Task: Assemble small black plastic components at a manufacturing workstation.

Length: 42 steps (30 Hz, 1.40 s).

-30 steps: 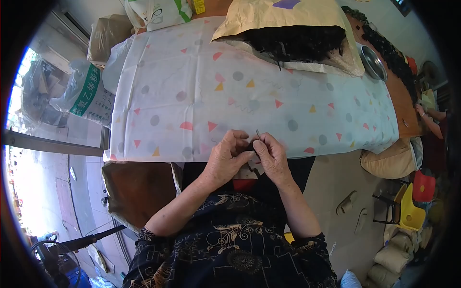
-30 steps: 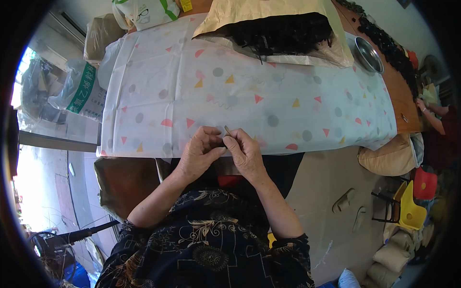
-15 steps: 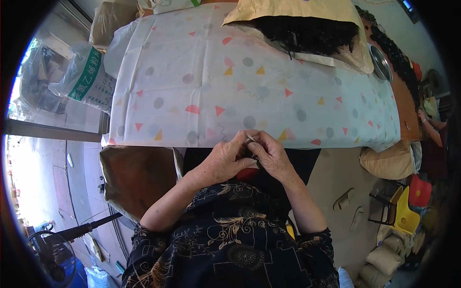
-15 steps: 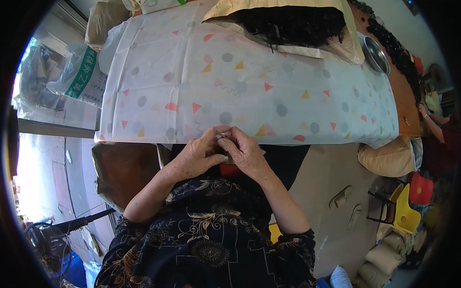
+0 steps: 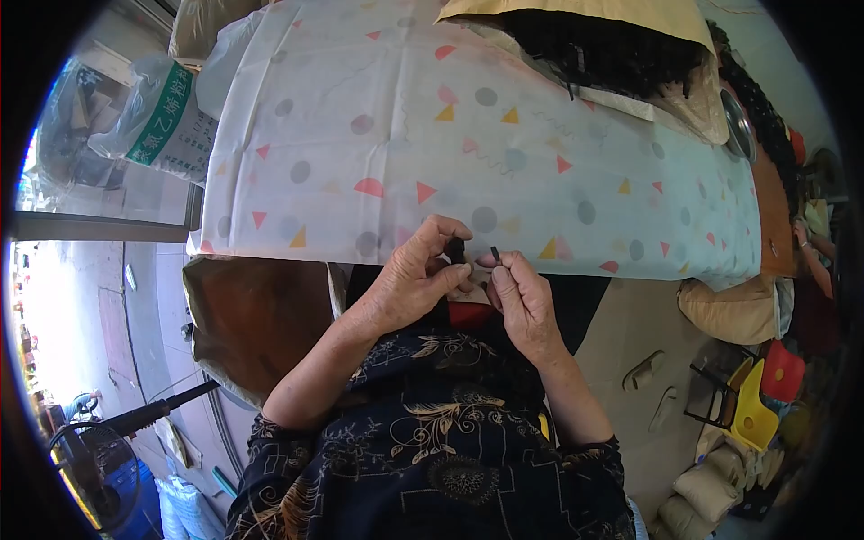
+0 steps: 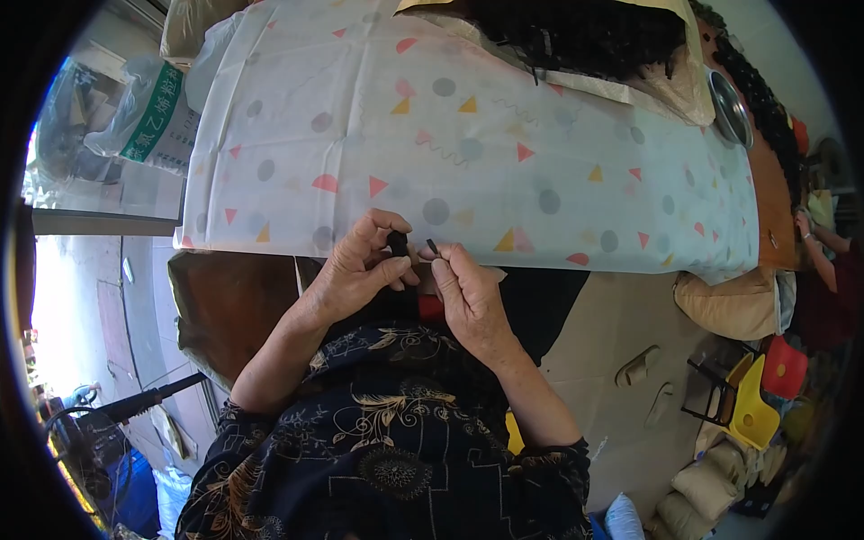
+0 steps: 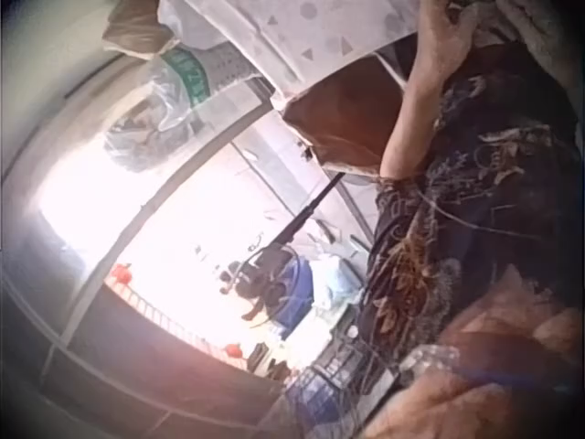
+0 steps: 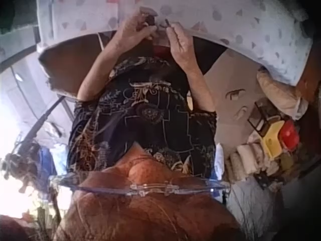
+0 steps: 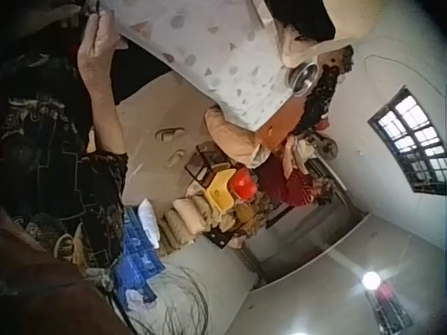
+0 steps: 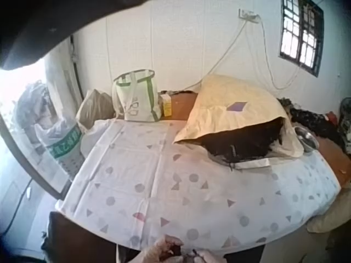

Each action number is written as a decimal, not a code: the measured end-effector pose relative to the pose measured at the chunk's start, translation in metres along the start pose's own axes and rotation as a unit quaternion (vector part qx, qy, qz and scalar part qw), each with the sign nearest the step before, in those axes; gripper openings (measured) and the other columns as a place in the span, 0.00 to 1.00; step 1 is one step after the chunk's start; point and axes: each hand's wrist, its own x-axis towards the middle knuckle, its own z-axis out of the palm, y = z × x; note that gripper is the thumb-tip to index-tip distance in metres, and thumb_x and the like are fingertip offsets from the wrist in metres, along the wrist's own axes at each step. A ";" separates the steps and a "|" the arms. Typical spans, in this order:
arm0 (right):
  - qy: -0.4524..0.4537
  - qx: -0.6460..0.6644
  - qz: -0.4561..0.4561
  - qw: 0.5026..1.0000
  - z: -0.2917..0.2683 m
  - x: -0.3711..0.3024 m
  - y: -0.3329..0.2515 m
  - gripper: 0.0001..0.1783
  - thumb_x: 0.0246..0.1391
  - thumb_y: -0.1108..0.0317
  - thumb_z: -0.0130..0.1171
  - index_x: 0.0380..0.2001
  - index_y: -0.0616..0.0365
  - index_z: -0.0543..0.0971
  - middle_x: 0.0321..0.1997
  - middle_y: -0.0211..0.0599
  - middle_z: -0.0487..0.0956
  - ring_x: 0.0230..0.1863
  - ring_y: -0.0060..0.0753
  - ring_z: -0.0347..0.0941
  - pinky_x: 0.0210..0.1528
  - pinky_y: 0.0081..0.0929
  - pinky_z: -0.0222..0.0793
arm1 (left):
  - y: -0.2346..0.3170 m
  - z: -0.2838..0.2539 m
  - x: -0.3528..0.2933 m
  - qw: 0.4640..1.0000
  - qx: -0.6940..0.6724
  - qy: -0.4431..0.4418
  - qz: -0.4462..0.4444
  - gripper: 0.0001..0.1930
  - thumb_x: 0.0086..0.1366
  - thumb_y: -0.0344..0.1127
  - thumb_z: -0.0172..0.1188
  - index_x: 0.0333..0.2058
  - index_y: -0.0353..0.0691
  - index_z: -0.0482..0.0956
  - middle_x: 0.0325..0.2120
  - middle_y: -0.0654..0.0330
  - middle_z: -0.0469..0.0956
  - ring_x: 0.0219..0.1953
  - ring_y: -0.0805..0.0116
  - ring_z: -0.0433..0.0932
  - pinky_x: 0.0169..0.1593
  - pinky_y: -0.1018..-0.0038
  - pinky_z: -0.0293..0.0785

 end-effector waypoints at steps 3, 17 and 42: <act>0.005 0.004 -0.024 1.000 0.004 0.002 0.001 0.13 0.67 0.65 0.43 0.44 0.63 0.72 0.18 0.25 0.66 0.19 0.13 0.58 0.22 0.15 0.56 | -0.001 -0.001 -0.002 0.999 0.046 0.007 0.008 0.16 0.64 0.20 0.51 0.49 0.39 0.61 0.33 0.62 0.71 0.31 0.77 0.77 0.32 0.83 0.74; -0.026 -0.005 -0.016 1.000 0.019 -0.007 0.006 0.09 0.65 0.70 0.44 0.44 0.63 0.71 0.26 0.27 0.71 0.25 0.14 0.64 0.28 0.14 0.62 | 0.004 0.005 -0.010 0.974 0.225 0.038 0.013 0.18 0.59 0.21 0.53 0.46 0.39 0.60 0.26 0.49 0.75 0.29 0.58 0.78 0.36 0.69 0.74; -0.022 0.020 -0.011 1.000 0.020 -0.014 0.011 0.11 0.67 0.68 0.43 0.44 0.63 0.70 0.29 0.30 0.75 0.32 0.18 0.71 0.36 0.17 0.67 | -0.001 0.011 -0.010 0.971 0.239 0.013 0.013 0.15 0.61 0.20 0.52 0.45 0.37 0.61 0.28 0.58 0.73 0.25 0.73 0.75 0.28 0.77 0.72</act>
